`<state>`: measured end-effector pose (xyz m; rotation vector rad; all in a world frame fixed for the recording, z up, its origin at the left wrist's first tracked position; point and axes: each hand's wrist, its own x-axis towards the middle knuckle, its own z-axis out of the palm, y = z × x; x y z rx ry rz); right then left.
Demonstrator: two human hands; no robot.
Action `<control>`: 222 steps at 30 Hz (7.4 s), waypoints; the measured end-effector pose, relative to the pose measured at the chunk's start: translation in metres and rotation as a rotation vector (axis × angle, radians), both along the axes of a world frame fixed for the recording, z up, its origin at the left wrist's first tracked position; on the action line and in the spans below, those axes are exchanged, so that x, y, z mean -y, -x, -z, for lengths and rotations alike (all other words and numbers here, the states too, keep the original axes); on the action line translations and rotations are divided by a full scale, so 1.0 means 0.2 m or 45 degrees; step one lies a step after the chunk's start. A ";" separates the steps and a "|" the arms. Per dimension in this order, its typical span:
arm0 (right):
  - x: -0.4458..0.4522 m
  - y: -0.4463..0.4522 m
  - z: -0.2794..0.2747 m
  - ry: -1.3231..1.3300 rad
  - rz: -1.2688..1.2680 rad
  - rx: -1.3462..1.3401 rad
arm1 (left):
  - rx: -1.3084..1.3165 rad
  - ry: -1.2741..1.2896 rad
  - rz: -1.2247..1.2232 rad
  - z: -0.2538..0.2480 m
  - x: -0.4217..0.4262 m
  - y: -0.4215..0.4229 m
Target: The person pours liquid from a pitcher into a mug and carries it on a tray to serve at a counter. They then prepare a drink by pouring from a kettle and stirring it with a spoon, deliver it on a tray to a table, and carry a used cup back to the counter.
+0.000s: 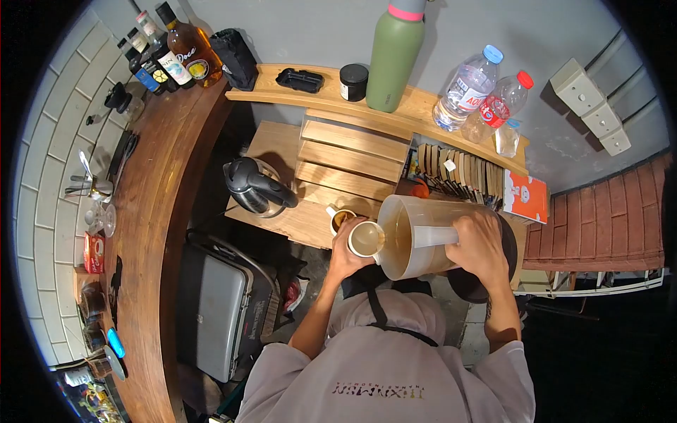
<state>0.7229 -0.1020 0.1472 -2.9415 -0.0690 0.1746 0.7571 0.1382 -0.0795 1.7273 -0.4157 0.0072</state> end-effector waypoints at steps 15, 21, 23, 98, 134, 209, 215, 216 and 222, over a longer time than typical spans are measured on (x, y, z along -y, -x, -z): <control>-0.02 -0.01 0.00 0.038 -0.037 0.007 | -0.103 0.030 -0.006 0.03 0.01 0.00; -0.04 -0.02 -0.03 0.016 -0.042 0.031 | -0.124 0.084 -0.008 0.07 0.01 0.00; -0.03 -0.02 -0.03 0.010 -0.054 0.062 | -0.143 0.089 -0.011 0.07 0.02 0.00; 1.05 1.00 0.47 -1.402 0.226 0.126 | -0.019 -0.147 0.350 -0.48 1.36 0.67; 1.71 1.06 1.70 -0.398 1.340 0.362 | -0.304 -0.587 -0.060 0.67 1.58 0.38; 2.56 5.45 0.81 0.573 3.847 2.569 | -0.360 -0.462 3.315 -0.46 5.49 5.73; 2.60 5.92 0.78 0.764 3.980 2.724 | -0.344 -0.582 3.467 -0.41 5.44 6.51; 2.56 5.96 0.78 0.802 4.011 2.684 | -0.370 -0.580 3.503 -0.38 5.39 6.58; 2.48 6.40 0.74 0.946 3.885 2.960 | -0.306 -0.680 3.669 -0.43 5.26 7.24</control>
